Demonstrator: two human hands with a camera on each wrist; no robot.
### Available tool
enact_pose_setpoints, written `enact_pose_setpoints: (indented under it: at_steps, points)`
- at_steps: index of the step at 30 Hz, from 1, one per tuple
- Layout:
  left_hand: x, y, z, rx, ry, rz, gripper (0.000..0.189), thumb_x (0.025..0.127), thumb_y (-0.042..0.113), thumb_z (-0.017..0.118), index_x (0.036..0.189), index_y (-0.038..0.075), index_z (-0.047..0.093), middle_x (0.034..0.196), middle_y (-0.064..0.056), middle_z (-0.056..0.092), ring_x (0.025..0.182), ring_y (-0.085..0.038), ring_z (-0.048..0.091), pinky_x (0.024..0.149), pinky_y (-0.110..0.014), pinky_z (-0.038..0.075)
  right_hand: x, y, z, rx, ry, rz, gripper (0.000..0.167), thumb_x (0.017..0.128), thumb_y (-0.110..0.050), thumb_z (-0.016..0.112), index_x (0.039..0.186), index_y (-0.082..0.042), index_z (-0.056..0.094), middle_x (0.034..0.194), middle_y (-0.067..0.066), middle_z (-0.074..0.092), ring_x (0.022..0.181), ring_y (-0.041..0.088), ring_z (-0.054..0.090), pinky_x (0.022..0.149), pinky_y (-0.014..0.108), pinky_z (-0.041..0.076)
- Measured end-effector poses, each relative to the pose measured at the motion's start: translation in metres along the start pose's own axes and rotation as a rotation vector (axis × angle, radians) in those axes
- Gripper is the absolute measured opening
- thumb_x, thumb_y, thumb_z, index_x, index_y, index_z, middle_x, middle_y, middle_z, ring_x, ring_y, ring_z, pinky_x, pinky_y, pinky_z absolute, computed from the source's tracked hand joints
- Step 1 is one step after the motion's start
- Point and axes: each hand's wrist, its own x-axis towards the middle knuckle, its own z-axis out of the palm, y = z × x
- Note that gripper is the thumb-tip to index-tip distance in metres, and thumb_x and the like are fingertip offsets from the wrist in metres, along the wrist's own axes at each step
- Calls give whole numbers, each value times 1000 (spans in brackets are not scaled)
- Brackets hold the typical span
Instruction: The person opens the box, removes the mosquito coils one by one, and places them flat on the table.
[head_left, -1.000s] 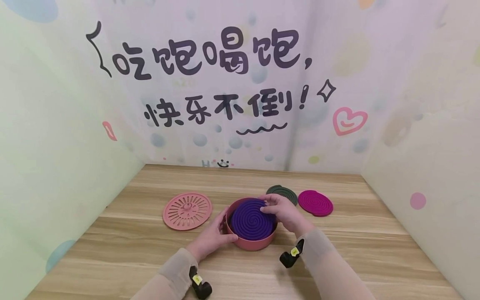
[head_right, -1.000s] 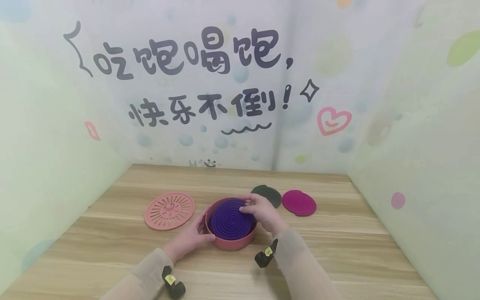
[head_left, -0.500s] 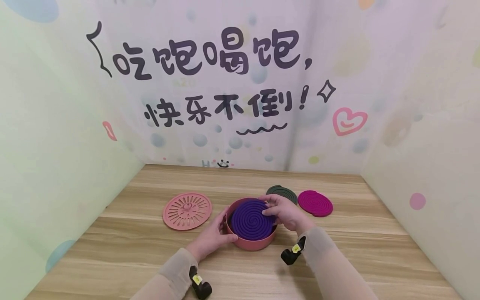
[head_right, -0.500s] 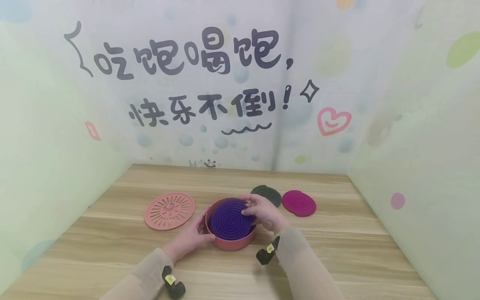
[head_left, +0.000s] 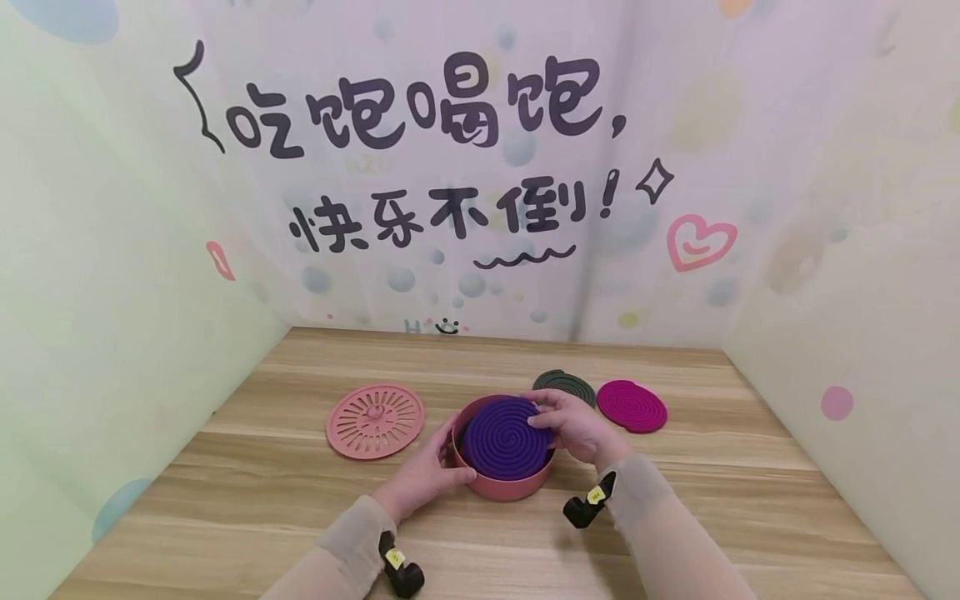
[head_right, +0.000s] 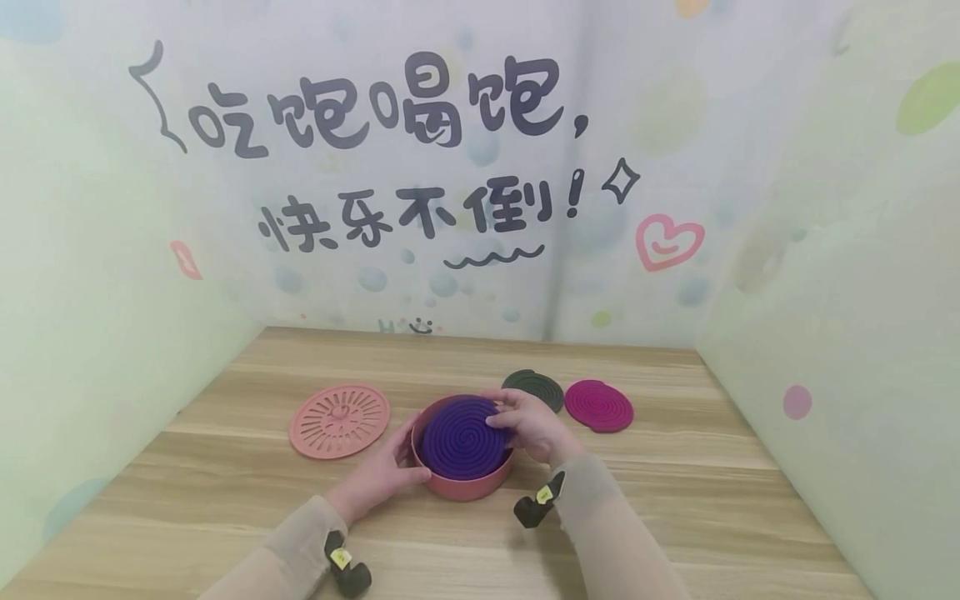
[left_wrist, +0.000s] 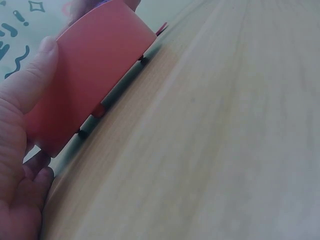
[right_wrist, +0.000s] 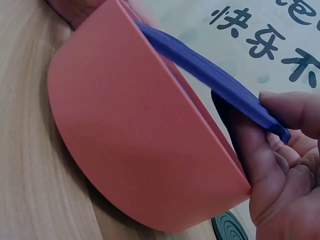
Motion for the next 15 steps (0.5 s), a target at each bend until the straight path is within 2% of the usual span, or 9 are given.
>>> enact_pose_setpoints:
  at_steps: [15]
  points:
    - [1,-3,0,0,-3,8,101,79,29,80,155,12,15,156,-14,24,141,-31,27,114,-47,24,0,4,-1,99,-6,-19,58,89,2,58,143,5,35,101,2,66,73,10,66,62,24,56]
